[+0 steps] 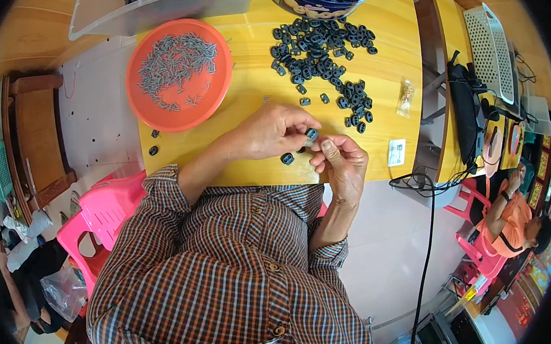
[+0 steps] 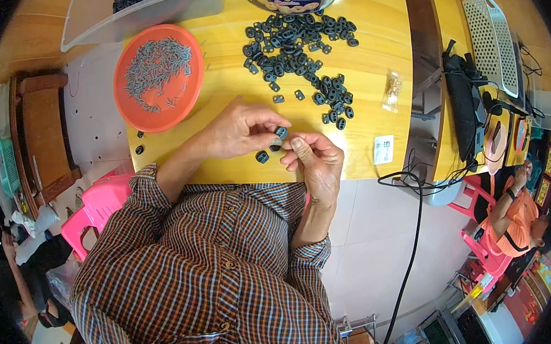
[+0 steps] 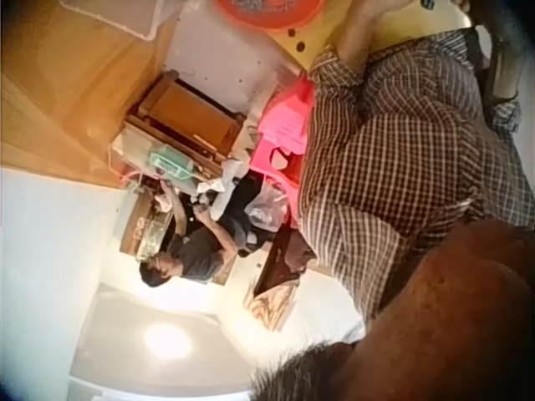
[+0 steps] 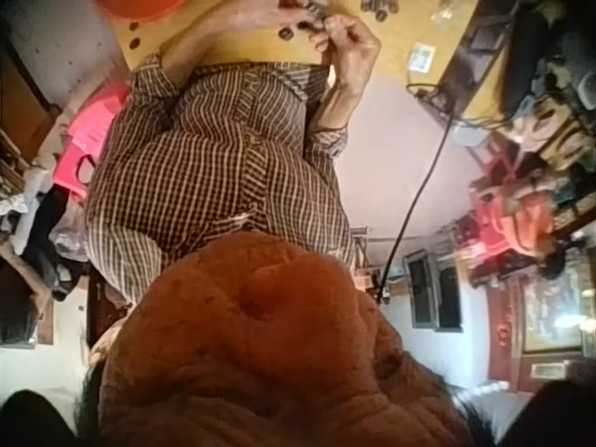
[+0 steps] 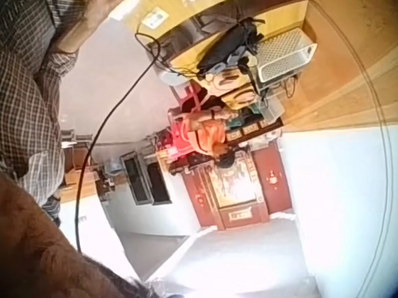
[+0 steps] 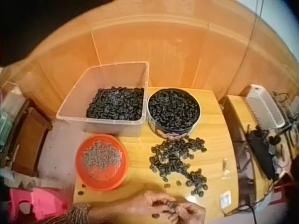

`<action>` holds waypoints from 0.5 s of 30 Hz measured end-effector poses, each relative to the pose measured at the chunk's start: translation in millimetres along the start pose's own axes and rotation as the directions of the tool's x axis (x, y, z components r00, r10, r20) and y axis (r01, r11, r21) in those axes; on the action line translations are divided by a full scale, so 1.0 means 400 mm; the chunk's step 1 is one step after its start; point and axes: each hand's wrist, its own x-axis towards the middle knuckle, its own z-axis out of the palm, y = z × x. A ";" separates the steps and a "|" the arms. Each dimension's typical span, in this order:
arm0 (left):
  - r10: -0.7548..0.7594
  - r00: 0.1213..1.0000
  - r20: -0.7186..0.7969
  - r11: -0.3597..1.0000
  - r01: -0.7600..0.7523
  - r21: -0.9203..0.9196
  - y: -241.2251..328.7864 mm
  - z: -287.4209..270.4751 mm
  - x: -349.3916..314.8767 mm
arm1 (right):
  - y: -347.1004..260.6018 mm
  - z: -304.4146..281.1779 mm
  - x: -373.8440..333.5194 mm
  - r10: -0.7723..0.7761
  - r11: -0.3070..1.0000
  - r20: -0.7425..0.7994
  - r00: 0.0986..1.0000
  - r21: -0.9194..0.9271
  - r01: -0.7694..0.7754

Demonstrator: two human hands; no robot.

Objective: Assembling small black plastic fasteners by manually joining two pieces together at a workbench.

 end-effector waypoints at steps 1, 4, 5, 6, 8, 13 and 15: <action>0.068 0.997 -0.035 0.988 -0.063 0.139 -0.005 -0.001 -0.010 | -0.004 -0.001 -0.003 -0.016 0.998 -0.032 0.999 -0.069 0.014; 0.140 0.986 -0.094 0.928 -0.098 0.360 -0.007 0.004 -0.041 | -0.011 0.006 -0.009 -0.059 0.976 -0.106 0.993 -0.216 0.035; 0.142 0.982 -0.123 0.896 -0.074 0.439 -0.008 0.006 -0.050 | -0.009 0.010 -0.009 -0.086 0.956 -0.150 0.985 -0.291 0.040; 0.142 0.982 -0.125 0.896 -0.074 0.439 -0.012 0.005 -0.056 | 0.000 0.011 -0.008 -0.087 0.956 -0.148 0.985 -0.292 0.040; 0.180 0.977 -0.114 0.817 -0.084 0.571 -0.011 0.001 -0.065 | 0.013 0.017 -0.003 -0.166 0.917 -0.166 0.972 -0.388 0.090; 0.147 0.984 -0.103 0.771 -0.049 0.635 -0.005 0.010 -0.081 | 0.023 0.032 0.007 -0.361 0.783 -0.095 0.928 -0.571 0.246; 0.144 0.985 -0.095 0.768 -0.051 0.638 -0.004 0.015 -0.087 | 0.031 0.035 0.018 -0.446 0.718 -0.071 0.892 -0.623 0.309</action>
